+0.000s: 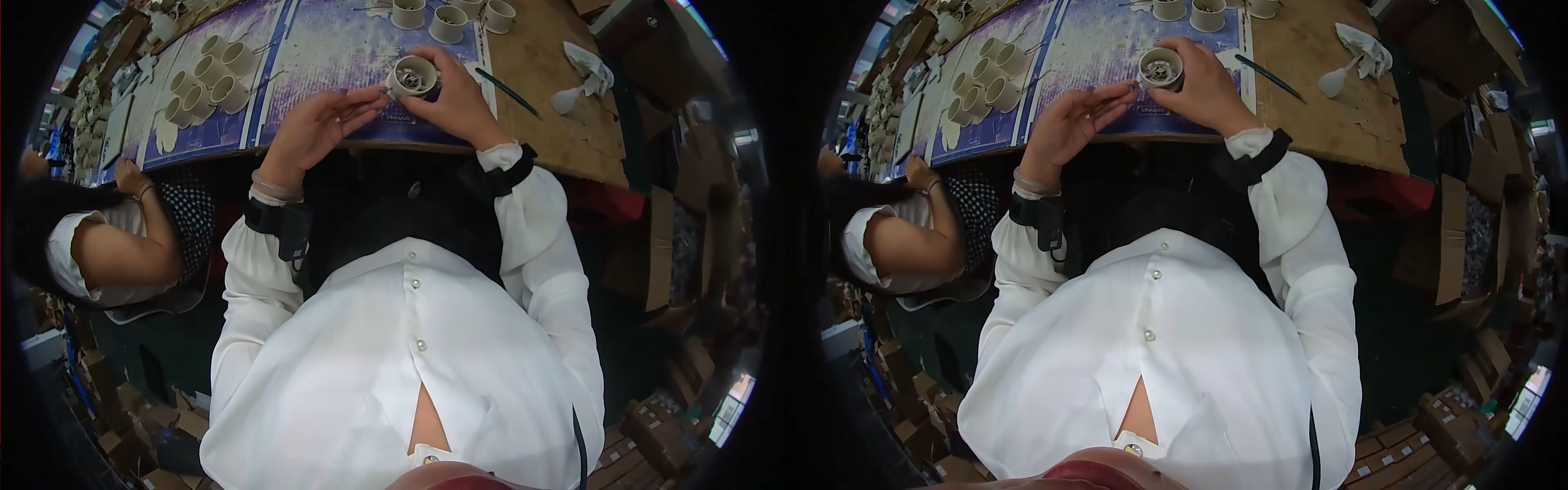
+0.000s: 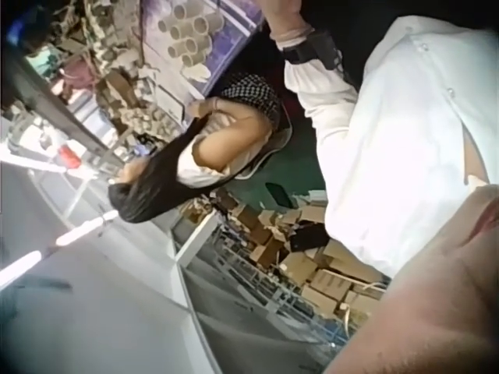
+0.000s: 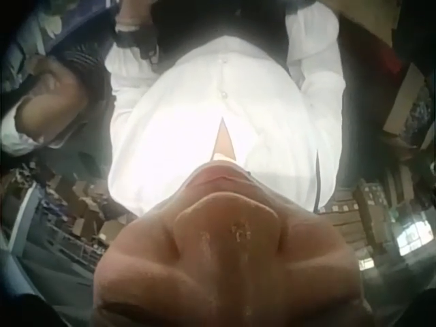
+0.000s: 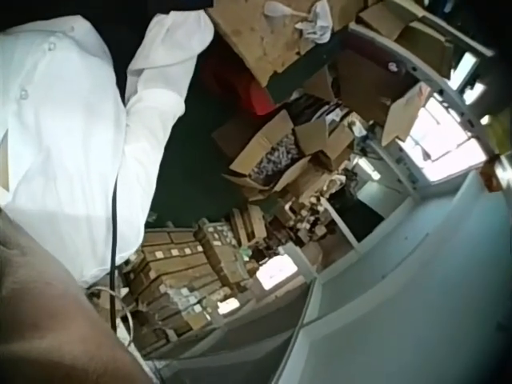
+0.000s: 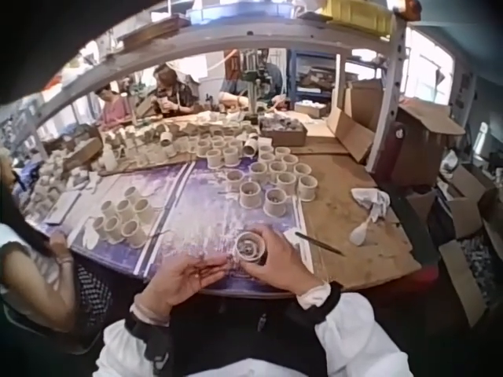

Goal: The person applies glue to a motor housing from a bottle, sets it down, and picks up another housing. They use tweezers to pull wires through the housing and then apply glue from a bottle to the internal components.

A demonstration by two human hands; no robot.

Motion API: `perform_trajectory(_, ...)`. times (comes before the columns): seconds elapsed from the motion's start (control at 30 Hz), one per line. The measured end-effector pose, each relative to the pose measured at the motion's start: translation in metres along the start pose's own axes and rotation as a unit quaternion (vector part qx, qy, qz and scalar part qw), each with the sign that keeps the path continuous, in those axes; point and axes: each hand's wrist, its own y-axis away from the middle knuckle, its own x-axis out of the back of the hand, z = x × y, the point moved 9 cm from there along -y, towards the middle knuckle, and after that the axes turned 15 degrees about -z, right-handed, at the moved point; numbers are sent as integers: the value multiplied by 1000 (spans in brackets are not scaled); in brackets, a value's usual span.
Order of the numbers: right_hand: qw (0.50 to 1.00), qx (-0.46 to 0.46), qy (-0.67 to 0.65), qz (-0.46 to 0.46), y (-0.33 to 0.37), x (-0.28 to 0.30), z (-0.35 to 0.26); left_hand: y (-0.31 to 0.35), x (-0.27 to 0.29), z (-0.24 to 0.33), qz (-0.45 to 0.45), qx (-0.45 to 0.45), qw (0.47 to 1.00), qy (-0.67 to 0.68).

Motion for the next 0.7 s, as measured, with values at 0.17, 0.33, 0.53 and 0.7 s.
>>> perform_trajectory(0.17, 993, 63, 1, -99, -10, -10, 1, 10, 5, -8, -19, 74, 984, -158)
perform_trajectory(0.33, 983, 158, 69, -65, -16, -11, -9, 8, 19, 14, 18, 77, 943, -324)
perform_trajectory(0.53, 996, 14, -71, -50, -15, -9, 11, -21, 35, 33, 83, -127, 892, -426)
perform_trajectory(0.7, 973, -25, -207, -94, -9, -32, 14, -40, 19, 19, 8, -113, 924, -366)
